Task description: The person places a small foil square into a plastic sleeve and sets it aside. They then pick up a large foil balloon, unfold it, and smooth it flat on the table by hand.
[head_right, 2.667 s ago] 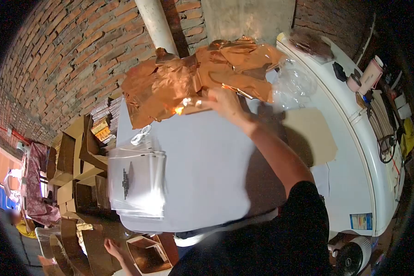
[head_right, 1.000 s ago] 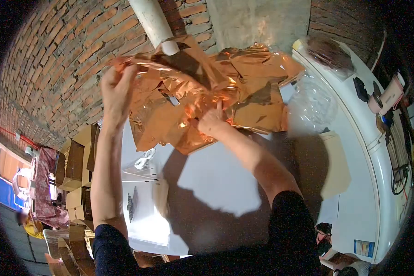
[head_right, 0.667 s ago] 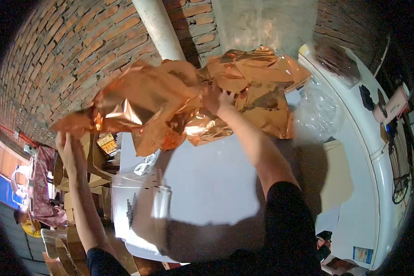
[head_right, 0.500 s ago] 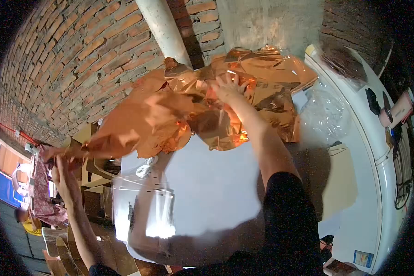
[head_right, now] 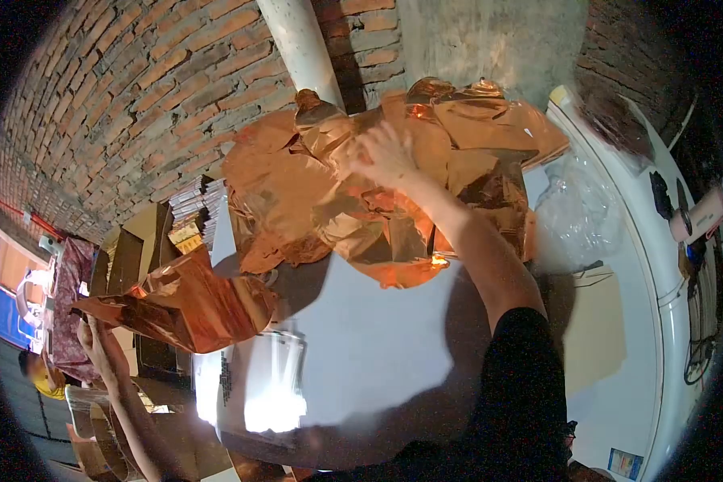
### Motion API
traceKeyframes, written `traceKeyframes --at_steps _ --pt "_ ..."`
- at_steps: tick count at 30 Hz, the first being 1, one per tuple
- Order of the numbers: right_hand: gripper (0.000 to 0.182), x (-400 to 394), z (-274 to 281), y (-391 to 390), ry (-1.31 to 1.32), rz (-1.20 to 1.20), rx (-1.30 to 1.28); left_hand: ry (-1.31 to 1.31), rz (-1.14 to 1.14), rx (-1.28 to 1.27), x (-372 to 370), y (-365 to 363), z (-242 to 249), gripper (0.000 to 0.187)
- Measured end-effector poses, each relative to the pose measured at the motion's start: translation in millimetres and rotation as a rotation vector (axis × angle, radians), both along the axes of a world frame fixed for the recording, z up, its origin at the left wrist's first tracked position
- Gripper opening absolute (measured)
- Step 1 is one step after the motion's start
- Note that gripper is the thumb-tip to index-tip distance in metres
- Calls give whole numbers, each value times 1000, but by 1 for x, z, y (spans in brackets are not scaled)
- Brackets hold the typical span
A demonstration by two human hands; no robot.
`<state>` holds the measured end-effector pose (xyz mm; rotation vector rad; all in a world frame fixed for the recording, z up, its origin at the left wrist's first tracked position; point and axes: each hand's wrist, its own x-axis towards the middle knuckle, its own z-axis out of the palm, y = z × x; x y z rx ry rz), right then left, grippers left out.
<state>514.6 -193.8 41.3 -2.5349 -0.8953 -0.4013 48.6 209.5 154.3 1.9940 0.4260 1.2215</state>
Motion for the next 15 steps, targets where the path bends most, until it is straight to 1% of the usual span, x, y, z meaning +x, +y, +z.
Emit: traceKeyframes --at_steps 1,4,5,8,10,11,13,14,15 --pt "57 -9 -7 5 -31 68 9 2 -5 4 1 1 -2 41" --pt "49 -3 -39 11 -93 287 -15 125 -37 68 3 -14 3 39" --pt "36 0 -45 12 -152 327 68 106 -30 62 4 -16 1 38" --pt "24 1 -43 17 -156 400 54 46 -26 11 7 -26 -2 37" --pt "20 13 -41 14 -193 385 102 2 -53 -66 10 -36 2 37" --pt "19 21 -38 11 -211 378 124 42 -57 -50 7 -33 5 37" --pt "18 27 -8 1 -417 266 98 125 -61 -21 -4 -22 7 37" --pt "18 33 8 -3 -519 210 84 101 -26 14 -6 -20 5 37" --pt "17 45 16 -6 -580 217 88 78 9 49 -8 -18 2 37"
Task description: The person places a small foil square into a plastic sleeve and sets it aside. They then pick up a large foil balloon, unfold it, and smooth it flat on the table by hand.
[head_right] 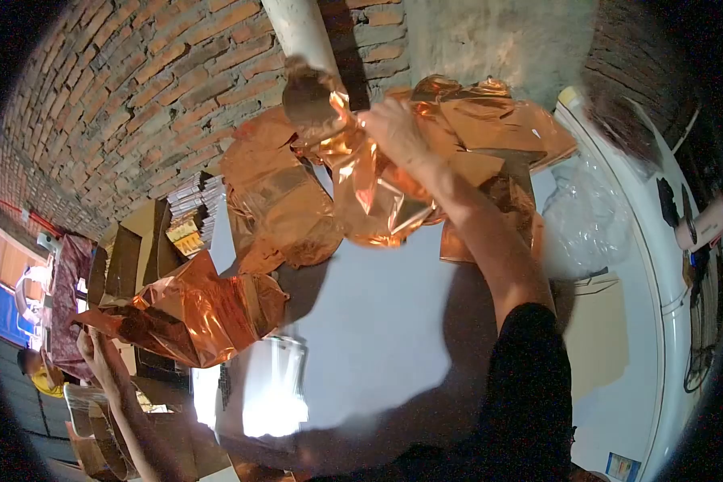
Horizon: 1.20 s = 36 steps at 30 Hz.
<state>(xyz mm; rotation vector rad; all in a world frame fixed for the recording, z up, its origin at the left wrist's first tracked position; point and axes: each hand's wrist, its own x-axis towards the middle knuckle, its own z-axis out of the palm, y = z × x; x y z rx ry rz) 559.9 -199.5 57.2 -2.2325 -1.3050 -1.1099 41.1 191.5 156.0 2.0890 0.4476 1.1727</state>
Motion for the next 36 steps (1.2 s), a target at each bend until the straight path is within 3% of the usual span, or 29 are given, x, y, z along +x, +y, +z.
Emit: traceKeyframes --at_steps 2,5,9,10,13,14,17,19,20,23,26,29,32,34,36 --pt "17 30 14 -3 -123 10 22 48 27 32 -3 -2 2 38" --pt "19 59 26 3 -93 17 -29 79 40 42 -2 -7 1 38" --pt "37 77 5 19 151 -172 -294 62 195 52 -4 -5 -10 38" --pt "55 71 2 19 315 -306 -436 47 228 60 -4 -3 -16 38" --pt "62 63 -10 13 568 -382 -285 107 159 -3 -21 14 -17 39" --pt "63 65 -13 8 609 -311 -187 110 155 16 -24 18 -17 40" --pt "66 37 9 -15 539 -232 -164 52 232 177 -5 -7 -3 39" --pt "68 16 19 -30 486 -243 -275 68 163 84 -12 11 0 38" --pt "69 3 24 -35 460 -244 -329 58 143 182 -11 17 -4 37" --pt "65 -51 32 -49 592 -154 -476 21 10 58 17 2 9 28" --pt "75 -54 -19 -67 481 -254 -598 7 -173 -60 55 -45 36 21" --pt "74 -72 -6 -66 502 -220 -345 17 -403 -13 87 -116 75 18" --pt "70 -126 -4 -54 788 507 41 -72 -591 75 102 -175 106 31" --pt "73 -163 10 -47 1151 651 102 -140 -629 139 96 -193 113 28" --pt "70 -221 44 -55 1448 645 222 -141 -626 152 83 -202 111 25"
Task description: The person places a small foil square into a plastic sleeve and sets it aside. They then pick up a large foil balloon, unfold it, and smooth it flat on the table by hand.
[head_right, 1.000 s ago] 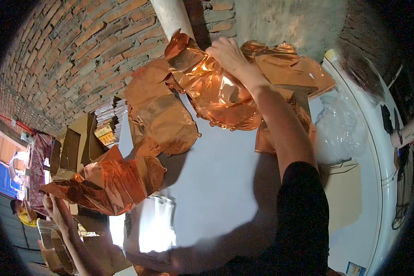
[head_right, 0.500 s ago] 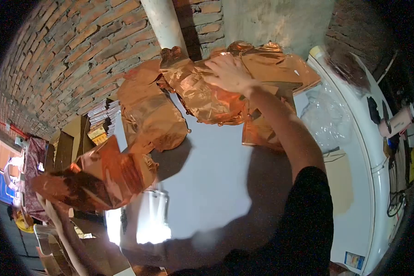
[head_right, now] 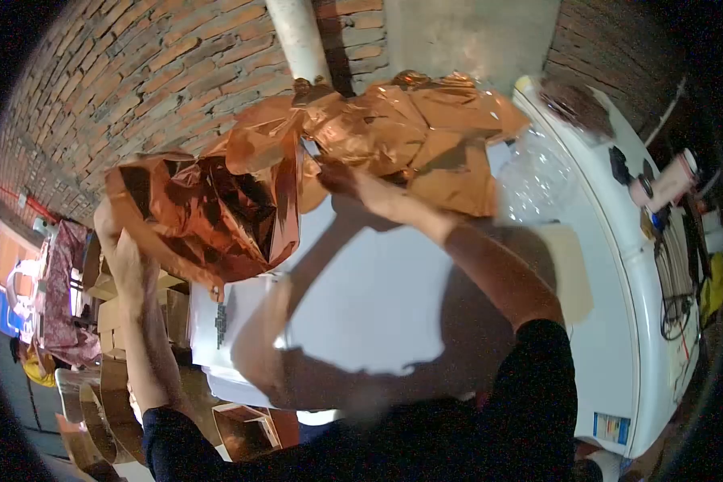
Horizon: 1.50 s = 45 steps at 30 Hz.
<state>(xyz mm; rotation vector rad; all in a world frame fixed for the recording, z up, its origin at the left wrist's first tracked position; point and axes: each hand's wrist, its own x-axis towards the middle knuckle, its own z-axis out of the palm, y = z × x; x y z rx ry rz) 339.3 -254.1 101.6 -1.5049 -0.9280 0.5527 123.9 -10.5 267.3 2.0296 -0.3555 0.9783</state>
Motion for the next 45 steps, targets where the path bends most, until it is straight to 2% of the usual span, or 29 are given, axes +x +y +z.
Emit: traceKeyframes --at_steps 1,2,4,5,7,9,10,13,14,15,17,20,23,25,27,31,33,35,36,41,45 --pt "70 -29 18 -3 155 -21 12 6 -7 -26 -7 0 -5 24" --pt "67 -49 29 -5 160 -59 9 9 -14 -48 -16 -1 -11 22" --pt "61 -54 2 -6 213 24 226 24 -6 -46 -40 -14 -24 21" --pt "58 -35 -56 2 254 152 448 30 0 -30 -53 -21 -30 21" --pt "50 -41 -66 -5 394 178 530 46 11 27 -75 -36 -42 23" --pt "44 -67 -54 -32 594 -35 243 75 13 88 -89 -48 -55 26" --pt "25 -80 -45 -43 596 69 323 94 13 122 -94 -53 -62 28" --pt "27 -103 -33 -68 661 131 219 159 9 243 -106 -64 -93 36" --pt "26 -118 -32 -71 698 68 297 194 11 299 -111 -66 -107 35" --pt "24 -126 -27 -81 538 3 130 227 14 356 -116 -69 -124 34" --pt "22 -140 -14 -95 503 -8 -22 264 -24 399 -128 -79 -157 36" --pt "16 -127 -23 -117 -99 -100 -440 283 -75 503 -142 -94 -193 39" --pt "15 -110 -55 -132 -571 -172 -561 434 -166 608 -154 -101 -221 40" --pt "18 -108 -60 -134 -715 -182 -691 457 -130 723 -155 -110 -214 51" --pt "21 -108 -66 -136 -872 -187 -774 528 -168 643 -152 -113 -200 62" --pt "32 -102 -67 -134 -887 -190 -821 485 -178 569 -124 -117 -187 76" --pt "36 -102 -62 -130 -927 -183 -859 469 -170 584 -102 -127 -189 77" --pt "38 -103 -64 -130 -1056 -189 -853 413 -153 619 -80 -142 -200 77" --pt "38 -103 -64 -130 -1122 -192 -851 488 -152 695 -72 -147 -213 83" --pt "39 -100 -59 -142 -1258 -364 -722 559 -57 782 -59 -157 -262 86" --pt "51 -85 -38 -171 -1367 -440 -575 567 -8 785 -62 -158 -264 86"
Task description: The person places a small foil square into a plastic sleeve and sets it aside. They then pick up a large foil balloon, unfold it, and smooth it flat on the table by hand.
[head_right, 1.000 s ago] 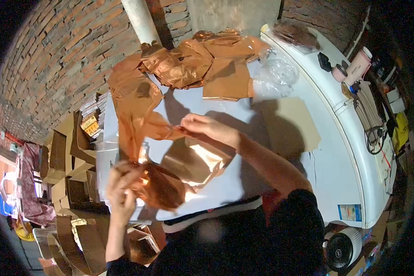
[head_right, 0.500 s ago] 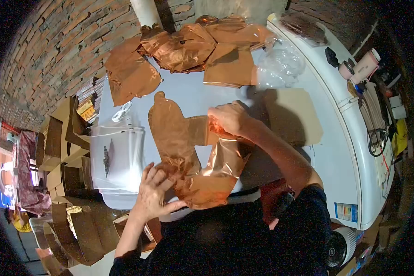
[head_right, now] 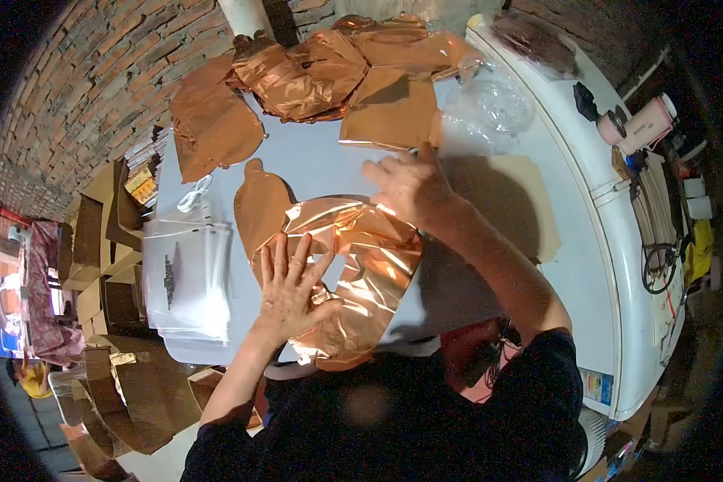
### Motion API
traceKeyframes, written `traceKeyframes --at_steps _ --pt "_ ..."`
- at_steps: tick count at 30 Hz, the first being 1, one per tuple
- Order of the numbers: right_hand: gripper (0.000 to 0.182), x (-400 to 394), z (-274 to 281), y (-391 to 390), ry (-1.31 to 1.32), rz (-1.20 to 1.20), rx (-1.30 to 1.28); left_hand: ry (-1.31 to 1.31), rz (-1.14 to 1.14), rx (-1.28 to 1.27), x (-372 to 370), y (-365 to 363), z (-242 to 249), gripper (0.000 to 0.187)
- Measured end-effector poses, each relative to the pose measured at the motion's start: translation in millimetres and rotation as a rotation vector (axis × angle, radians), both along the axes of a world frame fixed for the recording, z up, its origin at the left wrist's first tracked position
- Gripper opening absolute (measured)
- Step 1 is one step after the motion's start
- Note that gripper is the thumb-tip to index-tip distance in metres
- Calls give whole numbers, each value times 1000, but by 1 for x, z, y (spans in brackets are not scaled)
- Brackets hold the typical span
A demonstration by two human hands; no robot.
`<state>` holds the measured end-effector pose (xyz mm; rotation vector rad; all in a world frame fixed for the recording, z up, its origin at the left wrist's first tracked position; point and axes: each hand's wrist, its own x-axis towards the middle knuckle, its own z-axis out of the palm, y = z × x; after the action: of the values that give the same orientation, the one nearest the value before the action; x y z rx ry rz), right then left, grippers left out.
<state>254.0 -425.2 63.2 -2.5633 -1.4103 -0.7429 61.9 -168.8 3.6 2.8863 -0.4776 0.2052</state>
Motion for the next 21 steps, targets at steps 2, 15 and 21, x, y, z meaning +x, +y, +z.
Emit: traceKeyframes --at_steps 2,15,21 --pt "59 9 9 -7 -118 -21 80 31 16 16 0 0 1 86" --pt "22 93 -27 31 -11 -533 -363 -55 -20 -36 -1 1 0 91" --pt "19 136 -22 29 64 -460 -193 -83 -22 -69 -2 3 -3 89"
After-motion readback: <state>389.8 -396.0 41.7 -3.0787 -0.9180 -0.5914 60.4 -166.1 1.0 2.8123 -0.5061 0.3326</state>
